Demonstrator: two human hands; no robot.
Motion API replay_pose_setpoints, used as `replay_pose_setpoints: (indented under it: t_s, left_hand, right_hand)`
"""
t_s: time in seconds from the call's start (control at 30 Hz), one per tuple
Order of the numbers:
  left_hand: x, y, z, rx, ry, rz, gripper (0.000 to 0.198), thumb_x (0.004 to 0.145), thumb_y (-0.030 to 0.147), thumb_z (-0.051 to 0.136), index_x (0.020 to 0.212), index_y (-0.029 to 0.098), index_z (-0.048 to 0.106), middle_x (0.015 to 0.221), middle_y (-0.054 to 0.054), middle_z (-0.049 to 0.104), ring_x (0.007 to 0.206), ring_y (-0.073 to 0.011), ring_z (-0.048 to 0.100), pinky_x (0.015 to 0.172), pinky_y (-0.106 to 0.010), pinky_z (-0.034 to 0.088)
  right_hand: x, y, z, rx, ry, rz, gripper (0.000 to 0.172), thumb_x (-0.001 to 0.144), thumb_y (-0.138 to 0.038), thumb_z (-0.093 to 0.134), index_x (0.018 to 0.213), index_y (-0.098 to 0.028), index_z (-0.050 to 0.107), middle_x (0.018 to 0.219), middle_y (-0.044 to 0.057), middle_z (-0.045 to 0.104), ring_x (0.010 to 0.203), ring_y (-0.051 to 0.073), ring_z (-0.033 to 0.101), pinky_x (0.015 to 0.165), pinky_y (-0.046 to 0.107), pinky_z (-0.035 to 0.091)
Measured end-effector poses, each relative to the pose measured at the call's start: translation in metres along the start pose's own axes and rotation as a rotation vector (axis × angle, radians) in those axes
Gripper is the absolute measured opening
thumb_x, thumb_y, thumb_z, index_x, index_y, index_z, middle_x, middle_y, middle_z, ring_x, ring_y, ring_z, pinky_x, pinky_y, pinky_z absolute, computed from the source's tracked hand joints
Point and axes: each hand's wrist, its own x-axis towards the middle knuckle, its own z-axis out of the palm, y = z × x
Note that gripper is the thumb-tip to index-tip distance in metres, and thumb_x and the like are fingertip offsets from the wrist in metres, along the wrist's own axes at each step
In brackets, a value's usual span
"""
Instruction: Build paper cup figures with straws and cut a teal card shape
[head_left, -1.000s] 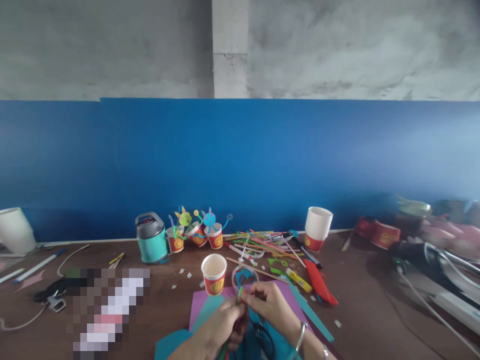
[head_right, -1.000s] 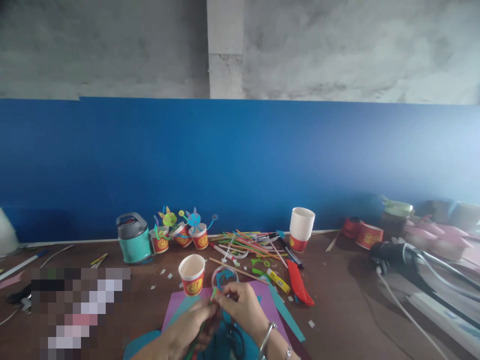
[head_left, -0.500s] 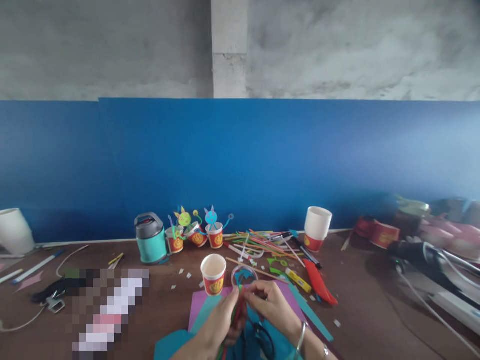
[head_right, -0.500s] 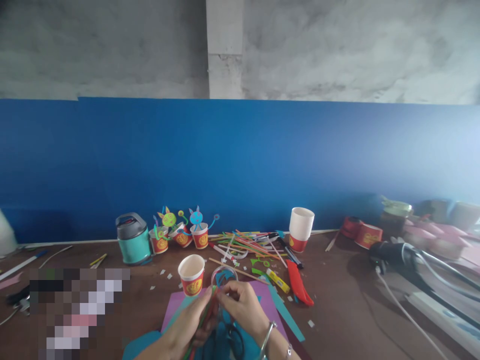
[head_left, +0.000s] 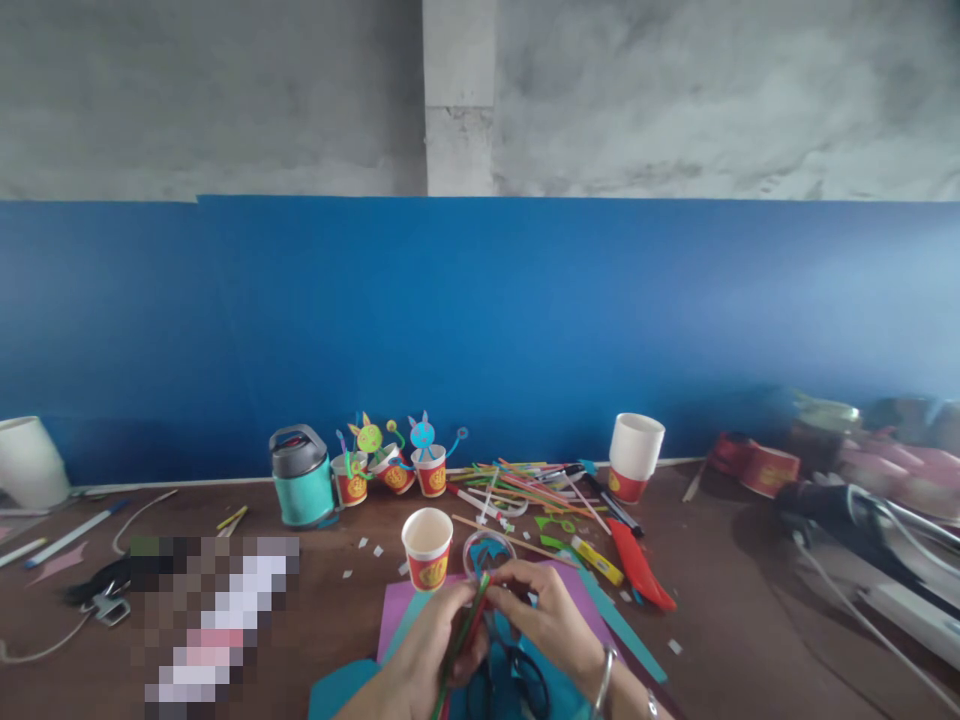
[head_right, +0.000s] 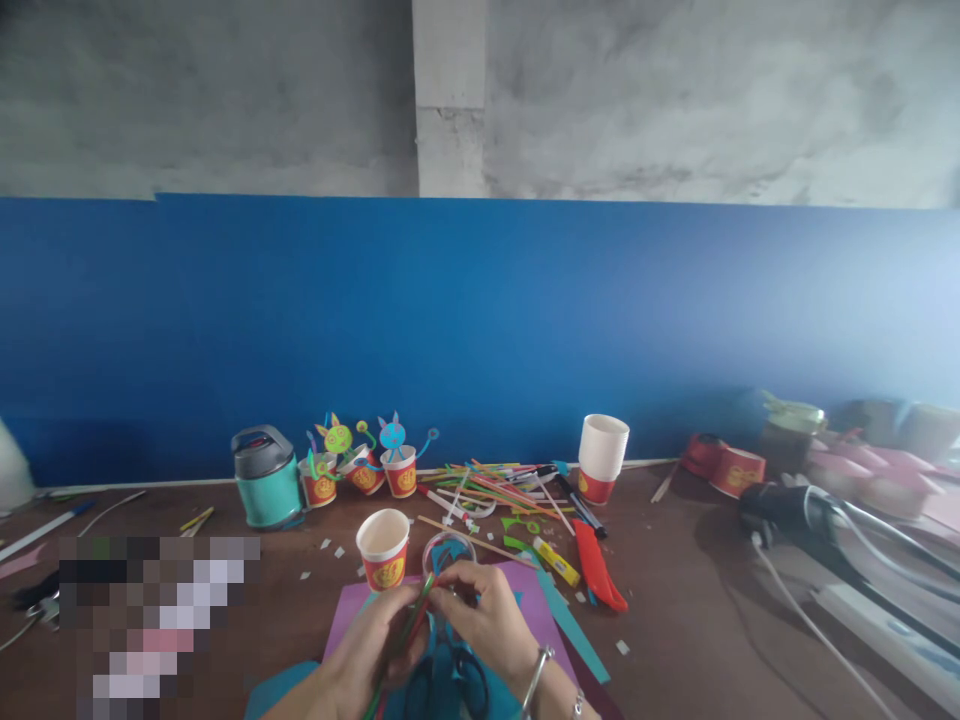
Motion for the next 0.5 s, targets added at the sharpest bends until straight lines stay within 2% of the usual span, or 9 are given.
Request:
replay_pose_setpoints:
  t_s: [0.13, 0.3, 0.4, 0.5]
  left_hand:
    - [0.0023, -0.0022, -0.0003, 0.001, -0.032, 0.127, 0.038, 0.072, 0.059, 0.061, 0.076, 0.024, 0.05, 0.051, 0.006, 0.055, 0.032, -0.0066, 0.036, 0.034, -0.019, 0.014]
    - [0.0036, -0.0033, -0.0026, 0.046, -0.036, 0.294, 0.043, 0.066, 0.056, 0.072, 0.09, 0.025, 0.053, 0.059, 0.009, 0.052, 0.04, -0.0072, 0.043, 0.038, -0.019, 0.028]
    - [0.0052, -0.0035, -0.0036, 0.11, -0.063, 0.348, 0.04, 0.065, 0.053, 0.074, 0.086, 0.024, 0.058, 0.066, 0.007, 0.055, 0.047, -0.0091, 0.048, 0.045, -0.021, 0.036]
    - [0.0079, -0.0039, -0.0044, 0.14, -0.019, 0.413, 0.035, 0.067, 0.054, 0.071, 0.078, 0.021, 0.063, 0.068, 0.004, 0.058, 0.061, -0.0131, 0.053, 0.057, -0.023, 0.041]
  right_hand:
    - [0.0004, -0.0001, -0.0003, -0.016, 0.019, 0.011, 0.032, 0.081, -0.043, 0.06, 0.079, -0.013, 0.071, 0.065, 0.002, 0.061, 0.051, 0.01, 0.048, 0.046, 0.02, 0.039]
    - [0.0013, 0.002, -0.0005, 0.005, 0.023, 0.045, 0.031, 0.08, -0.042, 0.061, 0.076, -0.012, 0.07, 0.058, 0.0, 0.055, 0.046, 0.009, 0.046, 0.043, 0.02, 0.037]
    - [0.0008, 0.0027, -0.0006, -0.001, 0.03, 0.052, 0.031, 0.08, -0.042, 0.06, 0.077, -0.012, 0.069, 0.059, 0.0, 0.055, 0.046, 0.009, 0.046, 0.043, 0.02, 0.037]
    - [-0.0003, 0.002, 0.0, -0.018, 0.032, 0.03, 0.032, 0.081, -0.042, 0.059, 0.076, -0.012, 0.068, 0.059, -0.001, 0.055, 0.048, 0.01, 0.047, 0.044, 0.02, 0.037]
